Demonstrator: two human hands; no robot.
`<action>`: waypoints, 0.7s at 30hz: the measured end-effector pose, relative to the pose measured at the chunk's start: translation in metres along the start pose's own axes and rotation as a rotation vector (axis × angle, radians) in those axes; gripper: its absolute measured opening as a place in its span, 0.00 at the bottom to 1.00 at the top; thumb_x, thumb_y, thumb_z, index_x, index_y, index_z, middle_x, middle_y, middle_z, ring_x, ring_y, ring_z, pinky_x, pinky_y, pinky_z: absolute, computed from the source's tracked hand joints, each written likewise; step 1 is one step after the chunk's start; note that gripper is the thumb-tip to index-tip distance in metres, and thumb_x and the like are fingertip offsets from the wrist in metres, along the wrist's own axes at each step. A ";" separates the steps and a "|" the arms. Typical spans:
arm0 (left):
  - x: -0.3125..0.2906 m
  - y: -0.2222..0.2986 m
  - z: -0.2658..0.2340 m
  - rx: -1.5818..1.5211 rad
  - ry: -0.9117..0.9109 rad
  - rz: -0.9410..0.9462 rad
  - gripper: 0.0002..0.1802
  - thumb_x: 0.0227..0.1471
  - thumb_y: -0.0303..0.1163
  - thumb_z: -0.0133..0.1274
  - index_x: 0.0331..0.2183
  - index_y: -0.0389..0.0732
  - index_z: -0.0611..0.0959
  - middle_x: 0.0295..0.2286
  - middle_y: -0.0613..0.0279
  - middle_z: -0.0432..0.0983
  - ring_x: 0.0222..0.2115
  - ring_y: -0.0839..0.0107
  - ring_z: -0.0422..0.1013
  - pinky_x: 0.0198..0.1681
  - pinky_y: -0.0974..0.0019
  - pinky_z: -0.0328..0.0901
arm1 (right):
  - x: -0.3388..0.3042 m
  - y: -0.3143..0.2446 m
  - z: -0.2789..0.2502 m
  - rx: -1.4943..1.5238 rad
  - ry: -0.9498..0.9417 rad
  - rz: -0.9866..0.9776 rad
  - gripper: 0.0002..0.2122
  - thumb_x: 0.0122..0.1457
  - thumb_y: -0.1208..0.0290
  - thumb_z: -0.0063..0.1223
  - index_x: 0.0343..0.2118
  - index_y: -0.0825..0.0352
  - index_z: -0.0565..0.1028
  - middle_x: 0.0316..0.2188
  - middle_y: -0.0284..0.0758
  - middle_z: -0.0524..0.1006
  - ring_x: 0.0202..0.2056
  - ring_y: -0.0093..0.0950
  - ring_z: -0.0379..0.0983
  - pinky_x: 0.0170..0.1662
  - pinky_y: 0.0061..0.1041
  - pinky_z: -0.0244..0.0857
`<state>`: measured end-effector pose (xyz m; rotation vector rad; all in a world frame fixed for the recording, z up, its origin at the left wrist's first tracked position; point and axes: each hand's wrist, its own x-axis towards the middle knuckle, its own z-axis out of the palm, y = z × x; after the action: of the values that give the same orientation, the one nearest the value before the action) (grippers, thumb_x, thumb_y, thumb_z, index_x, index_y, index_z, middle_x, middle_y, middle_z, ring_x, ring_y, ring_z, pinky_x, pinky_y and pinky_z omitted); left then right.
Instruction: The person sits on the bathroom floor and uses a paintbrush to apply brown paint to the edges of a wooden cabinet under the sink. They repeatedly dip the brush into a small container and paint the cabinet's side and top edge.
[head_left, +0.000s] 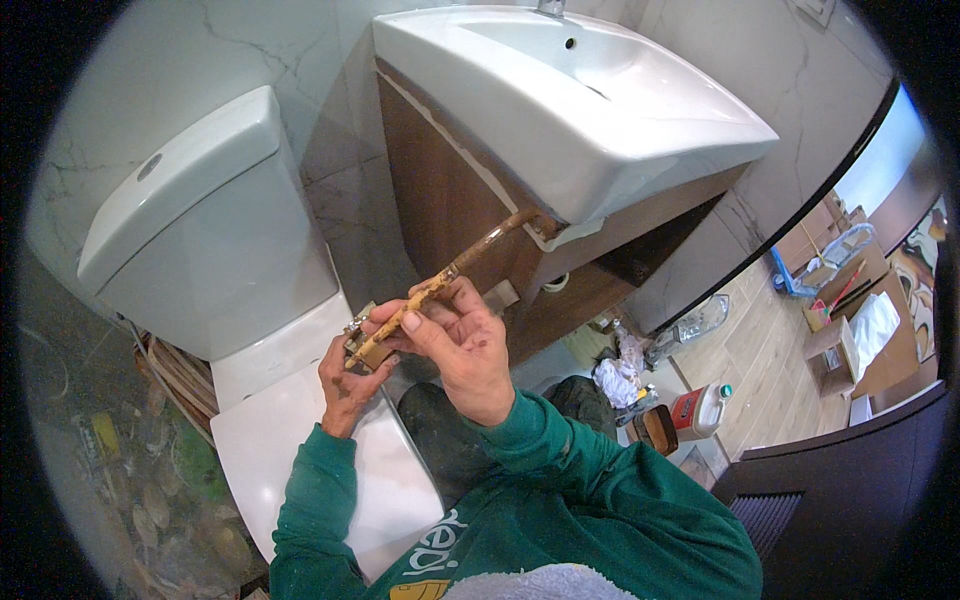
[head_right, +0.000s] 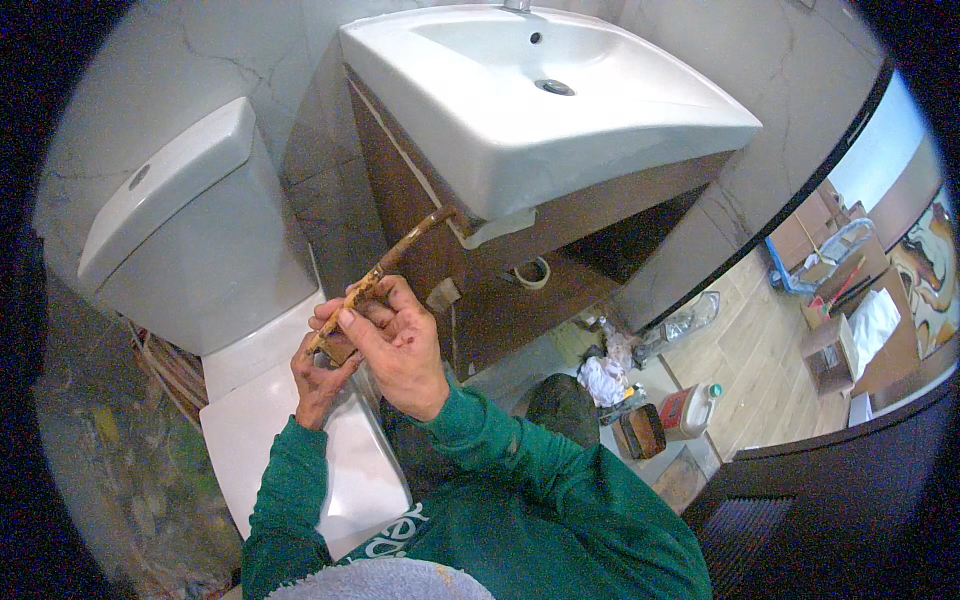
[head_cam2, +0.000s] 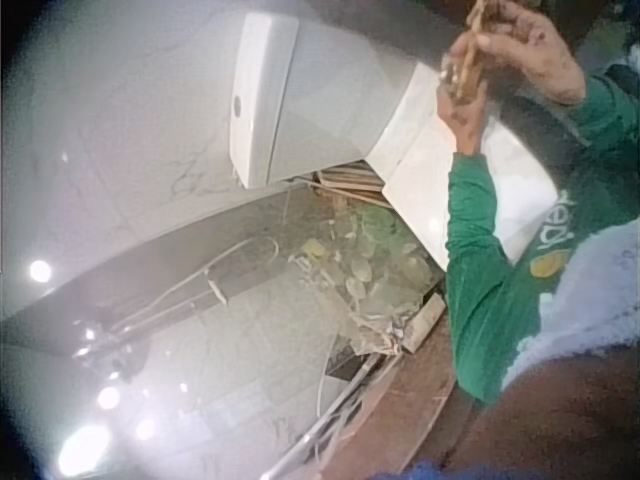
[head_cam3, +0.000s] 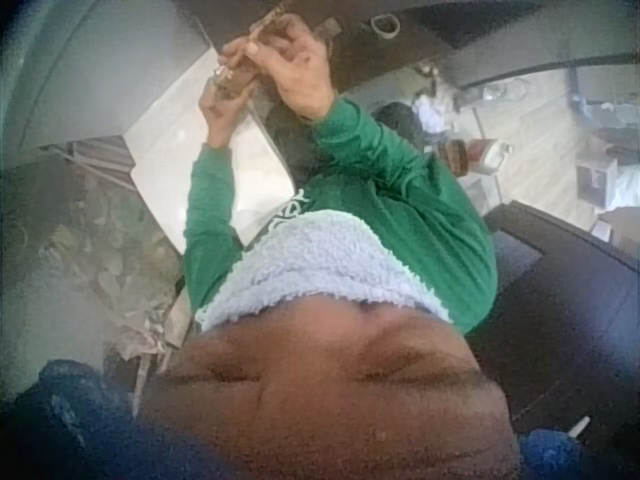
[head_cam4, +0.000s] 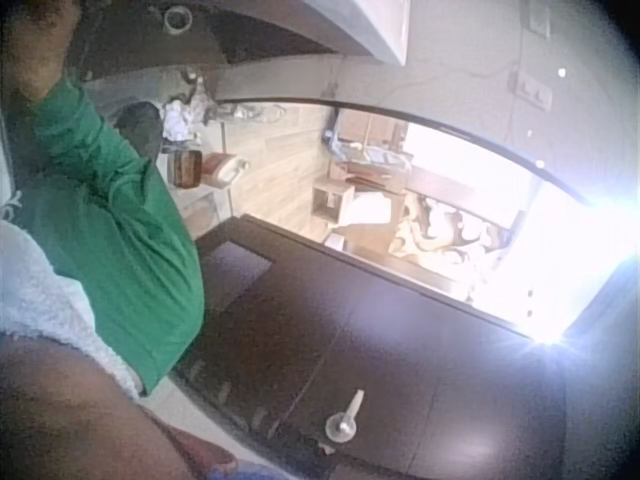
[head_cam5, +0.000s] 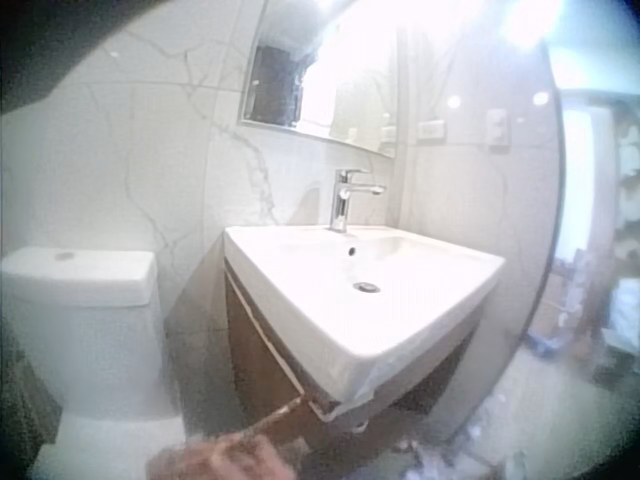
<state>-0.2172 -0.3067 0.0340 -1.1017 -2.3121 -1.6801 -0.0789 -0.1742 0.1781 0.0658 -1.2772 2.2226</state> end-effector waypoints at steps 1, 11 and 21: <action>0.000 -0.001 0.000 -0.001 -0.001 0.002 0.28 0.39 0.33 0.74 0.43 0.38 0.81 0.39 0.60 0.81 0.41 0.67 0.77 0.48 0.64 0.71 | 0.000 0.000 0.000 0.003 -0.007 0.004 0.10 0.67 0.76 0.47 0.49 0.68 0.63 0.45 0.51 0.78 0.49 0.42 0.77 0.54 0.41 0.74; 0.000 -0.001 -0.001 0.065 0.001 0.018 0.30 0.38 0.36 0.75 0.44 0.38 0.81 0.39 0.58 0.81 0.41 0.67 0.78 0.48 0.63 0.72 | 0.003 -0.001 0.002 0.058 0.002 0.029 0.11 0.67 0.76 0.47 0.50 0.68 0.63 0.45 0.51 0.78 0.48 0.42 0.78 0.53 0.40 0.75; 0.001 0.001 -0.003 0.143 0.021 0.089 0.33 0.37 0.36 0.75 0.45 0.37 0.80 0.39 0.55 0.80 0.40 0.63 0.78 0.45 0.63 0.72 | 0.006 -0.003 0.004 0.051 0.008 0.051 0.11 0.67 0.76 0.47 0.49 0.70 0.62 0.45 0.51 0.78 0.48 0.43 0.78 0.52 0.39 0.76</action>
<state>-0.2182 -0.3084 0.0358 -1.1338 -2.2929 -1.4643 -0.0837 -0.1734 0.1846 0.0439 -1.2302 2.2971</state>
